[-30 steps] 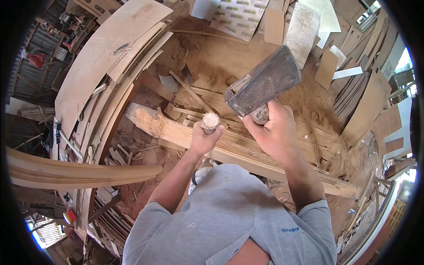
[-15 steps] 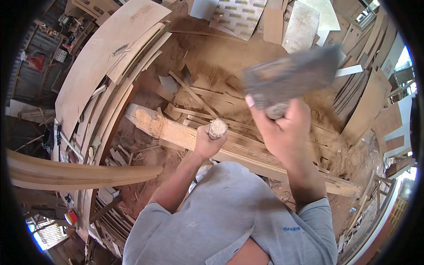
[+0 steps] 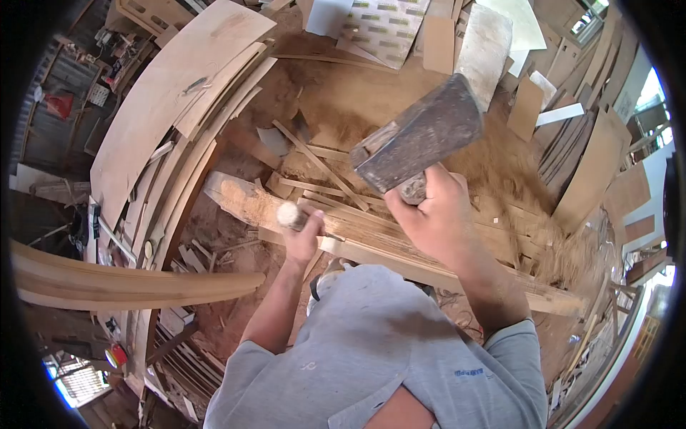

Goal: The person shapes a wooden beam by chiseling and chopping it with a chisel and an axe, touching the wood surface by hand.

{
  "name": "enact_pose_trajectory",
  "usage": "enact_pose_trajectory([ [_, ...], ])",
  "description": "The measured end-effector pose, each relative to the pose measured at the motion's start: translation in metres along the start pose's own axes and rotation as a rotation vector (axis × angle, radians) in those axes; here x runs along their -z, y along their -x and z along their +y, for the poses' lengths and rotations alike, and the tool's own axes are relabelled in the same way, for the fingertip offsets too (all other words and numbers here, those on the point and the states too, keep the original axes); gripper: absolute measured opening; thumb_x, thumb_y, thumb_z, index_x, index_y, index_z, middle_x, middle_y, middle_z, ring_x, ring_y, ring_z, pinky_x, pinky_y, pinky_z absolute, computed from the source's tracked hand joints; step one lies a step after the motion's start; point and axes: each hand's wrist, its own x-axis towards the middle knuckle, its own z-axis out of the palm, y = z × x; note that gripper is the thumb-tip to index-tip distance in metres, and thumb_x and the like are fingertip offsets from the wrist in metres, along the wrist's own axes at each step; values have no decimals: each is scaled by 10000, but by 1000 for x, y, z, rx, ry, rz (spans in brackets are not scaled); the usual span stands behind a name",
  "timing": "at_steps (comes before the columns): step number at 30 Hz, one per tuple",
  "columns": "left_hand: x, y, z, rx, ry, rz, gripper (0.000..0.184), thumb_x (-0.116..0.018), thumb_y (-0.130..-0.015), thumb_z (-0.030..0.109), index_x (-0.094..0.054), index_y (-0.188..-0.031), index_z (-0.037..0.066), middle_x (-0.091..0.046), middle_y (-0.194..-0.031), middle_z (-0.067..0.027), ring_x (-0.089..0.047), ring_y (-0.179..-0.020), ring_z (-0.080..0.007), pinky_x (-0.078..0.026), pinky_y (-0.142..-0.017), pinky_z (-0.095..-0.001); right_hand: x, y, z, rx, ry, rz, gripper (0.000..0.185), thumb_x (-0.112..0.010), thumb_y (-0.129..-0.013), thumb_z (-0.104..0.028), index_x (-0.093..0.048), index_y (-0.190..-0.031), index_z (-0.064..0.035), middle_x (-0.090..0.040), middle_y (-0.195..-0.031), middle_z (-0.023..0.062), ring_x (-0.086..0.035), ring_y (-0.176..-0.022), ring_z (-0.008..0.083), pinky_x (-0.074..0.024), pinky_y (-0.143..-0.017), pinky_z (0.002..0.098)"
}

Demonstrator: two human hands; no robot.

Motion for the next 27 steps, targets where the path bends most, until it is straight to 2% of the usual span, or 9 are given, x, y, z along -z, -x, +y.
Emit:
enact_pose_trajectory([
  [6,-27,9,-5,-20,-253,-172,169,-759,-933,72,-641,-814,49,-615,-705,21,-556,-636,-78,-468,-579,-287,4,-5,-10,-52,-81,42,255,-805,-850,-90,-659,-1037,4,-743,-877,183,-748,-791,372,-580,-699,411],
  [9,-29,13,-5,-13,-326,-205,177,-802,-904,87,-657,-814,40,-641,-732,16,-570,-662,-94,-493,-615,-300,15,-9,-25,60,7,176,207,-801,-870,-110,-690,-1018,-16,-758,-839,98,-758,-745,234,-559,-669,351],
  [11,-20,15,-21,-38,-412,-218,135,-810,-880,76,-685,-849,34,-665,-749,4,-611,-683,-109,-513,-644,-296,9,0,-23,165,103,148,201,-786,-881,-130,-697,-1024,-22,-755,-833,99,-762,-751,263,-562,-652,372],
  [15,-37,16,-26,-393,-293,-45,118,-805,-840,52,-730,-926,21,-708,-786,-21,-685,-732,-140,-552,-701,-299,-28,30,2,193,653,-593,163,-746,-905,-157,-718,-1017,-42,-753,-825,109,-758,-749,338,-571,-626,437],
  [18,-28,25,-26,-180,-230,-92,104,-800,-845,47,-728,-914,18,-717,-790,-23,-687,-722,-131,-561,-696,-302,-15,14,-9,-3,550,-579,105,-724,-921,-142,-724,-959,-44,-762,-842,119,-752,-750,368,-579,-629,466],
  [21,-12,30,-39,-23,-312,-79,99,-800,-858,41,-704,-863,19,-703,-765,-13,-671,-695,-120,-548,-666,-296,8,2,-26,24,276,-269,89,-718,-929,-129,-719,-908,-42,-761,-840,140,-753,-748,366,-574,-616,475],
  [23,-16,32,-27,-105,-363,-122,141,-798,-875,52,-677,-807,24,-677,-726,-6,-646,-661,-112,-534,-636,-296,18,-5,-49,-39,-4,13,118,-734,-921,-151,-716,-895,-38,-758,-842,159,-752,-757,376,-573,-622,483],
  [25,-16,27,-29,-94,-375,-158,161,-806,-871,70,-674,-792,23,-672,-714,-8,-642,-656,-116,-535,-636,-298,9,-2,-44,22,-80,99,140,-749,-910,-172,-715,-900,-37,-751,-839,175,-747,-764,386,-572,-632,493],
  [27,-38,28,-18,-337,-257,-35,159,-816,-866,88,-676,-819,27,-670,-730,-7,-640,-666,-119,-532,-634,-307,-25,19,-7,203,38,-9,163,-763,-896,-192,-713,-924,-39,-742,-830,188,-740,-770,396,-569,-647,505],
])
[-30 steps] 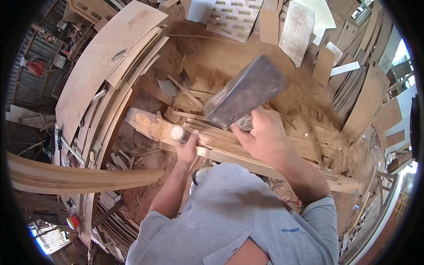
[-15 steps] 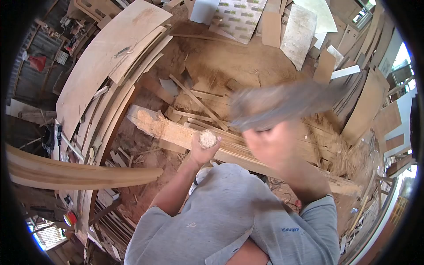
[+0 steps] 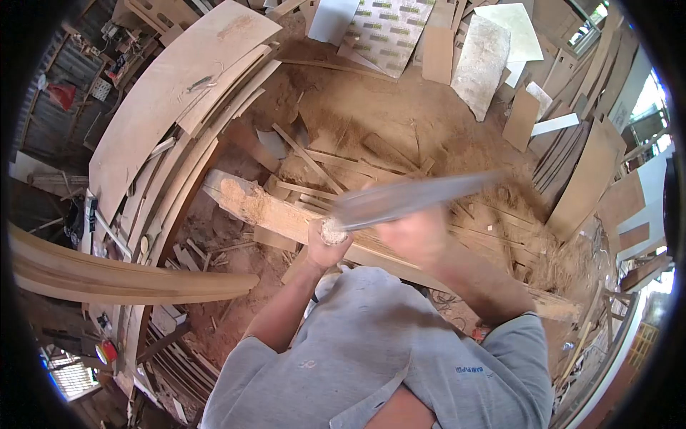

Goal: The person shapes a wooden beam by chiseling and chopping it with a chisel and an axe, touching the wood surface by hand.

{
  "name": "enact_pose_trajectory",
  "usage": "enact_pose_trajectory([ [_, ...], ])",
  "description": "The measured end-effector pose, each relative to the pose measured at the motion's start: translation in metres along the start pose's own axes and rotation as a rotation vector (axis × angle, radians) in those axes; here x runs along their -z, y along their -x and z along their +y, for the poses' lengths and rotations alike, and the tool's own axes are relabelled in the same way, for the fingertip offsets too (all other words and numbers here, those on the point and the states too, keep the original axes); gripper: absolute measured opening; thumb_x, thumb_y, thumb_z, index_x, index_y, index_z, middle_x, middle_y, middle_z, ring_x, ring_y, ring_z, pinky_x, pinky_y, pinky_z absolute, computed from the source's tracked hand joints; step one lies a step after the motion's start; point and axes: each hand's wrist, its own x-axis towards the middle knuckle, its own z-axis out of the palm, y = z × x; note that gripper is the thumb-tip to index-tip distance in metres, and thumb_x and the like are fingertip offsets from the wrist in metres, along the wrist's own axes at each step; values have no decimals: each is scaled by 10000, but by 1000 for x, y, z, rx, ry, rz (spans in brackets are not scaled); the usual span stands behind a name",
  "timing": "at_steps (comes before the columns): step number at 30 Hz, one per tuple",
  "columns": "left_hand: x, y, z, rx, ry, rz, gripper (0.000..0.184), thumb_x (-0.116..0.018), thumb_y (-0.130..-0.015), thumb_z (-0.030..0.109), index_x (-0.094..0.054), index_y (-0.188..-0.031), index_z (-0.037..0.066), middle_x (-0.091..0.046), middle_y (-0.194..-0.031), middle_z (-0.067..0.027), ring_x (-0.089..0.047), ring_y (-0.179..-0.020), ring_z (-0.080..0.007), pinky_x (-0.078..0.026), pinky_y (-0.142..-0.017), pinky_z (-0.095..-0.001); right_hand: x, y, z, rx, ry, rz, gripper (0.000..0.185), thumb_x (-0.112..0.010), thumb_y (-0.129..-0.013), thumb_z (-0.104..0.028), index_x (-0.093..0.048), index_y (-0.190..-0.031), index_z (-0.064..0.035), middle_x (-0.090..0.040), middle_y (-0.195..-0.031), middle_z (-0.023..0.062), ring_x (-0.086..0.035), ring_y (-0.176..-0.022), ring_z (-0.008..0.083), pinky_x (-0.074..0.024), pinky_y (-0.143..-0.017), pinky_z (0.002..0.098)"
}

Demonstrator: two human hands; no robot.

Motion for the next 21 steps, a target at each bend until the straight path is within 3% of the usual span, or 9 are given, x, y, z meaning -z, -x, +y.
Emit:
enact_pose_trajectory([
  [3,7,6,-15,147,4,-38,182,-837,-857,120,-681,-887,31,-673,-772,-6,-645,-699,-123,-531,-647,-315,-7,3,3,-241,393,-684,234,-791,-871,-229,-685,-938,-31,-732,-817,184,-739,-796,392,-569,-681,515],
  [4,14,11,-32,277,-12,-97,200,-846,-855,132,-683,-914,32,-675,-789,-5,-649,-712,-124,-532,-654,-316,-3,4,4,-230,367,-609,244,-794,-868,-234,-674,-932,-32,-727,-815,187,-737,-793,391,-568,-679,516],
  [9,25,8,-21,305,-26,-130,174,-802,-916,101,-643,-865,52,-630,-738,13,-582,-648,-84,-482,-598,-285,26,-18,-28,-235,-25,12,245,-803,-866,-236,-636,-880,-57,-715,-814,188,-729,-724,353,-565,-622,485],
  [11,24,10,-20,303,-68,-149,172,-800,-905,92,-639,-855,57,-653,-776,-11,-613,-691,-130,-504,-647,-323,24,-19,-31,-176,-118,165,210,-786,-879,-212,-637,-889,-65,-719,-812,171,-735,-715,341,-562,-598,472],
  [14,20,12,-26,44,-141,-170,147,-795,-869,77,-659,-919,54,-692,-863,-52,-667,-809,-220,-537,-772,-395,2,4,-4,-28,83,-145,153,-748,-904,-178,-639,-911,-70,-723,-805,151,-746,-720,331,-562,-580,461],
  [16,16,16,-40,-134,-365,-177,205,-788,-842,76,-676,-1013,51,-716,-937,-78,-689,-914,-281,-537,-883,-441,-14,22,5,-6,446,-757,110,-717,-921,-155,-647,-932,-70,-720,-801,152,-751,-725,329,-566,-584,460],
  [17,19,31,-45,-162,-568,-208,263,-783,-831,80,-682,-1072,51,-726,-977,-89,-692,-971,-310,-527,-944,-461,-17,32,3,-62,429,-801,119,-713,-919,-162,-654,-947,-63,-720,-804,160,-751,-731,337,-571,-602,468],
  [20,19,28,-59,-123,-395,-69,297,-755,-847,67,-655,-1124,31,-720,-965,-96,-701,-895,-271,-567,-847,-412,-12,22,18,-202,380,-782,175,-714,-916,-184,-669,-994,-34,-726,-830,185,-752,-760,363,-585,-659,485],
  [21,27,38,-75,121,-215,-13,236,-745,-862,56,-651,-1077,29,-711,-926,-92,-693,-837,-243,-569,-785,-390,-11,26,16,-285,293,-704,202,-722,-916,-191,-671,-1012,-21,-734,-850,194,-753,-779,374,-590,-678,485],
])
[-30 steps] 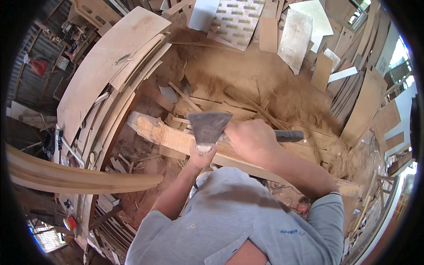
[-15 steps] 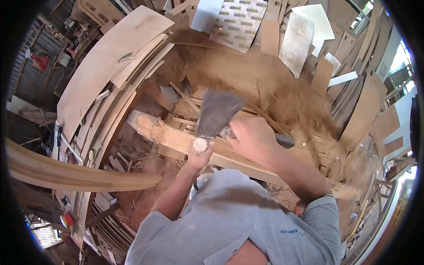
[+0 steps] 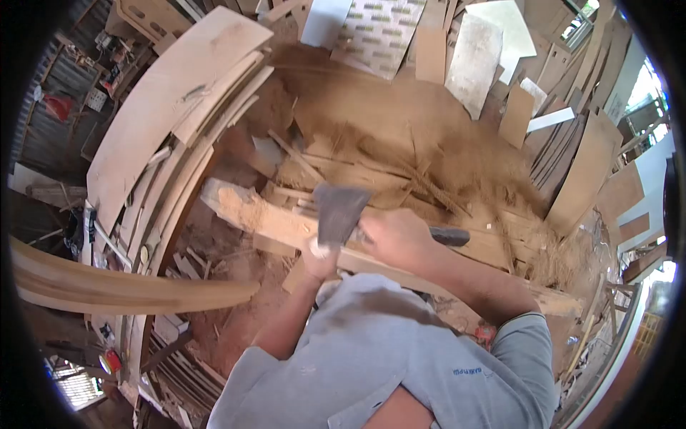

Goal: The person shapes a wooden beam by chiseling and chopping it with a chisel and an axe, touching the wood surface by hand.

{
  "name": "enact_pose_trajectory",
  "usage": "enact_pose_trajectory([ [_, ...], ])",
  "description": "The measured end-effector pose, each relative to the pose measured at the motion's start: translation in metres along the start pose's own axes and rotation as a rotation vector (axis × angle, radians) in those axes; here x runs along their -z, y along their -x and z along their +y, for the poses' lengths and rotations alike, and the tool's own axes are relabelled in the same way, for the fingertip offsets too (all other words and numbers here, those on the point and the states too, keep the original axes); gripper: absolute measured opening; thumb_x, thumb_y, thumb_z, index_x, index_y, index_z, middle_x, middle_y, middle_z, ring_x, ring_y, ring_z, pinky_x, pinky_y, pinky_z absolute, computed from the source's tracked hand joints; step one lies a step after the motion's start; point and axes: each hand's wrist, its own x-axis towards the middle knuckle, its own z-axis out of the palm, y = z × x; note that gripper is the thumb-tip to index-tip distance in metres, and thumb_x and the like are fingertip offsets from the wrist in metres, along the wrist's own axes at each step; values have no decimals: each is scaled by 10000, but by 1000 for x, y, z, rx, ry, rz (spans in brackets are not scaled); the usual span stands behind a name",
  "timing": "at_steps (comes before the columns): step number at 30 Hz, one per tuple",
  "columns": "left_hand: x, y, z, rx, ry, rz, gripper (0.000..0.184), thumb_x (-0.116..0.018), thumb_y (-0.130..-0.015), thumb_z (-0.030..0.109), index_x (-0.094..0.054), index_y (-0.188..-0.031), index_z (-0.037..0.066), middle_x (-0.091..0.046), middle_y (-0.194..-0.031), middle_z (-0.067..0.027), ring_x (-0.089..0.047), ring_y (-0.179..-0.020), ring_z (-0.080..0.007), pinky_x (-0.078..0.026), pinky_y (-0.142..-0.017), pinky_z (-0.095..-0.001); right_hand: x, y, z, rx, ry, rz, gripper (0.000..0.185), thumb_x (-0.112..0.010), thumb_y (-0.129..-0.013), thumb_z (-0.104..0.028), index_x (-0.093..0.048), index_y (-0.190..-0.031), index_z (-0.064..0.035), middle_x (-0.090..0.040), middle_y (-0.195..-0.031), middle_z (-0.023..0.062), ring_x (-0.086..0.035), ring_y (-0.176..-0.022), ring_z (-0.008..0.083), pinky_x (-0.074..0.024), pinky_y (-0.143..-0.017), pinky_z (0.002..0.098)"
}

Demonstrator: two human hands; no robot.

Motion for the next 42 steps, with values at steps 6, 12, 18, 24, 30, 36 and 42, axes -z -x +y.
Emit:
enact_pose_trajectory([
  [6,27,-42,63,156,499,103,151,-676,-968,57,-615,-834,20,-620,-672,-32,-596,-601,-116,-488,-569,-288,13,-3,15,-89,-460,340,312,-753,-952,-254,-643,-978,36,-709,-845,259,-716,-822,451,-563,-716,479],
  [12,38,-56,94,194,289,-138,142,-650,-976,87,-614,-851,30,-612,-702,-45,-582,-625,-127,-480,-592,-293,19,7,26,-100,-517,477,245,-782,-918,-158,-666,-1031,25,-746,-903,212,-750,-842,356,-572,-749,413],
  [18,27,-67,92,193,202,-225,157,-668,-965,86,-627,-823,33,-597,-681,-19,-566,-607,-106,-467,-574,-284,19,11,34,-89,-601,563,216,-788,-891,-81,-680,-1062,-3,-787,-942,125,-776,-840,215,-587,-758,347],
  [24,17,-74,89,224,199,-211,211,-731,-953,72,-650,-761,42,-607,-617,10,-576,-549,-85,-470,-517,-284,24,11,41,-80,-563,601,215,-792,-888,-83,-681,-1055,-7,-782,-924,118,-771,-827,209,-585,-745,350],
  [30,7,-74,84,239,195,-195,201,-748,-939,69,-650,-764,53,-620,-637,24,-579,-559,-77,-462,-510,-287,51,3,22,41,-586,659,276,-782,-892,-131,-658,-1106,-8,-755,-923,170,-766,-831,335,-589,-738,406],
  [36,8,-56,56,126,120,-236,280,-748,-871,33,-685,-1142,7,-695,-1059,-82,-660,-967,-196,-530,-881,-359,8,-17,21,199,66,351,273,-773,-815,-229,-669,-986,-44,-709,-778,126,-745,-709,295,-576,-580,418],
  [42,8,-32,26,119,104,-202,276,-755,-894,52,-671,-1153,3,-678,-1108,-86,-656,-1036,-215,-538,-921,-377,29,-20,7,153,-70,274,264,-794,-816,-206,-650,-972,-49,-684,-777,119,-710,-697,353,-558,-603,469],
])
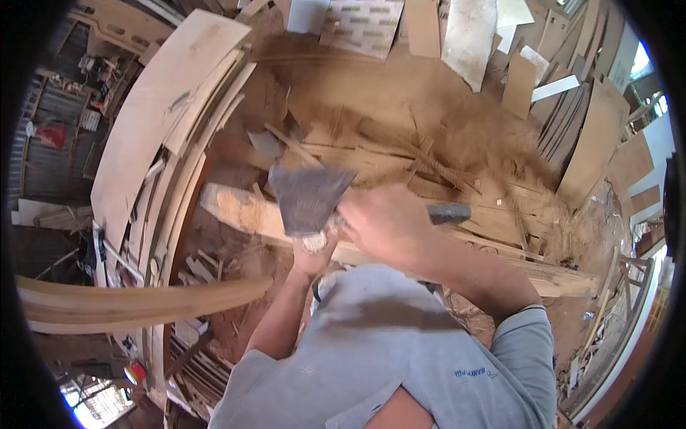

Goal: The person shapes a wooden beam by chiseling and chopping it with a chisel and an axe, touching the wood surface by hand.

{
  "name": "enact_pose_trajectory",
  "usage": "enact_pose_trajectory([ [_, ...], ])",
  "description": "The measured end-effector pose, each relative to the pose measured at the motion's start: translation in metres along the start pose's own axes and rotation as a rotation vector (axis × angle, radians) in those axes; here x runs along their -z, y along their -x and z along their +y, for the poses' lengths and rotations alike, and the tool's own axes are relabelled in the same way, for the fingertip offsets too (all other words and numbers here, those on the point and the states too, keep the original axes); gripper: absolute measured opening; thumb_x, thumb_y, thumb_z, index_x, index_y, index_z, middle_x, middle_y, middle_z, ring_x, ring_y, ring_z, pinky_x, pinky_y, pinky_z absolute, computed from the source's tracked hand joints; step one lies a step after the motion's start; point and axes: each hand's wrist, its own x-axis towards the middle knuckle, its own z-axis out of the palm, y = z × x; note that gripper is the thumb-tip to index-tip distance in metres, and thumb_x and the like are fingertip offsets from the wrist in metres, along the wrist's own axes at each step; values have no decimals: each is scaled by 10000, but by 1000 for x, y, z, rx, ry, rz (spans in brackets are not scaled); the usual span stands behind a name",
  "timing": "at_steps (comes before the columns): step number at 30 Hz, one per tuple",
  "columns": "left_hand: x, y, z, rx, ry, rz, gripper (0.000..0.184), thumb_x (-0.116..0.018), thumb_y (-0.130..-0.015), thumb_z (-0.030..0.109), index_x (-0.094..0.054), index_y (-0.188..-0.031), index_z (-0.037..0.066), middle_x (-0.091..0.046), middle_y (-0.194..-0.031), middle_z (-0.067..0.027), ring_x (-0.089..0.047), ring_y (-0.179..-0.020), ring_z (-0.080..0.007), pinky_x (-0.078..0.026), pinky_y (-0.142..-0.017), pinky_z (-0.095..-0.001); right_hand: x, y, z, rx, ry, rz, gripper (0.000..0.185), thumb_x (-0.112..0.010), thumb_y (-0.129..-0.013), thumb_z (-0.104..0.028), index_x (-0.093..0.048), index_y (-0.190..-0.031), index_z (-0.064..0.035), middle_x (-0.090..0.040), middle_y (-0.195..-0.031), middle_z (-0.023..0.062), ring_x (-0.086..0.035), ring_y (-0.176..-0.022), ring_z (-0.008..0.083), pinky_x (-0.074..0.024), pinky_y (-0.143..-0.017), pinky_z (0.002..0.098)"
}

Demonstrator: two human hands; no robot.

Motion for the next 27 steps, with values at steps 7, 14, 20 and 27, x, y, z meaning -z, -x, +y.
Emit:
enact_pose_trajectory([
  [7,19,6,45,169,110,41,238,-756,-901,28,-688,-1129,5,-710,-972,-35,-672,-915,-164,-546,-809,-328,18,-3,-9,107,-245,260,364,-842,-793,-181,-617,-1024,-12,-646,-748,168,-678,-678,407,-550,-619,484],
  [14,-7,-38,53,-70,147,-92,419,-764,-887,17,-637,-1285,-26,-687,-1247,-106,-637,-1142,-198,-514,-997,-365,24,-17,-10,83,-276,363,347,-840,-780,-175,-648,-1016,-8,-655,-761,176,-688,-738,412,-548,-660,494],
  [20,-9,-39,41,-39,144,-112,397,-750,-873,10,-654,-1256,-35,-689,-1238,-113,-640,-1153,-188,-526,-991,-367,1,-8,6,78,-94,317,356,-829,-764,-190,-639,-1014,-20,-683,-761,157,-707,-703,398,-565,-617,486],
  [27,-13,-29,37,-121,103,-62,475,-778,-820,-4,-663,-1281,4,-688,-1259,-129,-654,-1168,-274,-518,-1023,-417,-17,-7,16,-21,50,-22,264,-797,-828,-239,-651,-941,-50,-675,-730,136,-704,-672,374,-566,-604,486],
])
